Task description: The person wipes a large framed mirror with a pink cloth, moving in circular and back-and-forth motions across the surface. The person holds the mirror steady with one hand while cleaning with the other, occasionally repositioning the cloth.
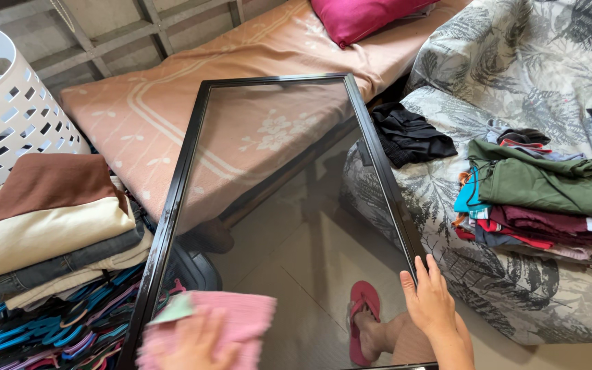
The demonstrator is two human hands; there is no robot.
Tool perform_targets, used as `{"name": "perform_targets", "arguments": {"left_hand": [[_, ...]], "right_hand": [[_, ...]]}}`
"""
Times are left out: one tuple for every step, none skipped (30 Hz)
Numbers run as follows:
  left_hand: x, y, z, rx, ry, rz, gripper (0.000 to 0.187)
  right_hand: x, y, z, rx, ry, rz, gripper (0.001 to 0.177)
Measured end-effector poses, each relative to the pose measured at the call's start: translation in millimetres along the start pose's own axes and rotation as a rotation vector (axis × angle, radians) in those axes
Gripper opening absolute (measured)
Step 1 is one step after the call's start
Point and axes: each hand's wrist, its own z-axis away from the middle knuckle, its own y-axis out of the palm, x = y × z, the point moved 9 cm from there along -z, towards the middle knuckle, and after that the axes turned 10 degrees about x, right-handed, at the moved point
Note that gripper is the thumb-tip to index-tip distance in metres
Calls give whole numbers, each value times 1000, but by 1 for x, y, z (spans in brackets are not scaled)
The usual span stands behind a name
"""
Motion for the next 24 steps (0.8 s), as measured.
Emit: {"name": "perform_targets", "arguments": {"left_hand": [[36,30,8,263,-136,-146,86],[77,57,24,521,-283,-296,93],[65,35,27,107,88,-211,71],[55,12,53,-337,425,-120,48],[63,22,60,-431,462,-207,51],[65,27,62,-526,498,-295,55],[62,28,66,-620,534,-383,58],[65,30,58,-603,535,-344,60],[65,28,48,-585,535,-305,62],[62,22,35,-568,534,-266,64],[72,36,-2,-195,253,-332,73],[88,52,-22,167,-44,-382,83],[113,66,-31,516,-357,-422,92],[112,58,-59,490,-354,-337,90],[112,53,-87,463,-349,-253,87],[111,52,-112,437,-345,-169,85],[110,53,-137,415,-355,-146,84],[109,54,-155,398,-366,-126,83],[110,52,-164,382,-378,-107,82],[109,50,-166,407,-388,-109,82],[107,48,-167,432,-399,-111,82],[102,45,-165,455,-411,-111,82],[96,43,-157,509,-408,-133,82],[93,40,-140,564,-407,-158,82]], "right_hand": [[0,0,1,-3,-5,0,69],[0,0,2,-2,-5,-4,69],[-1,0,2,-1,-4,-7,69],[0,0,0,-1,-5,-11,69],[0,0,0,1,-7,-12,70],[0,0,1,1,-9,-13,70],[0,0,-1,1,-12,-14,70],[0,1,-2,17,-3,-14,71],[0,2,-2,32,7,-13,72],[0,2,-3,47,15,-13,74],[1,2,-4,47,17,-17,75],[2,1,-6,46,20,-19,76],[4,0,-7,45,22,-22,77],[6,-1,-8,47,20,-15,78],[8,-1,-8,49,19,-8,78],[10,-1,-8,52,16,0,79],[12,-3,-9,29,0,10,80],[15,-4,-8,13,-17,19,80],[17,-4,-5,-3,-33,28,81],[17,-3,-5,9,-20,23,80],[17,-2,-4,22,-7,19,79],[15,-2,-5,32,3,17,78],[15,-3,-5,27,-2,32,78],[15,-3,-4,24,-7,44,78]]}}
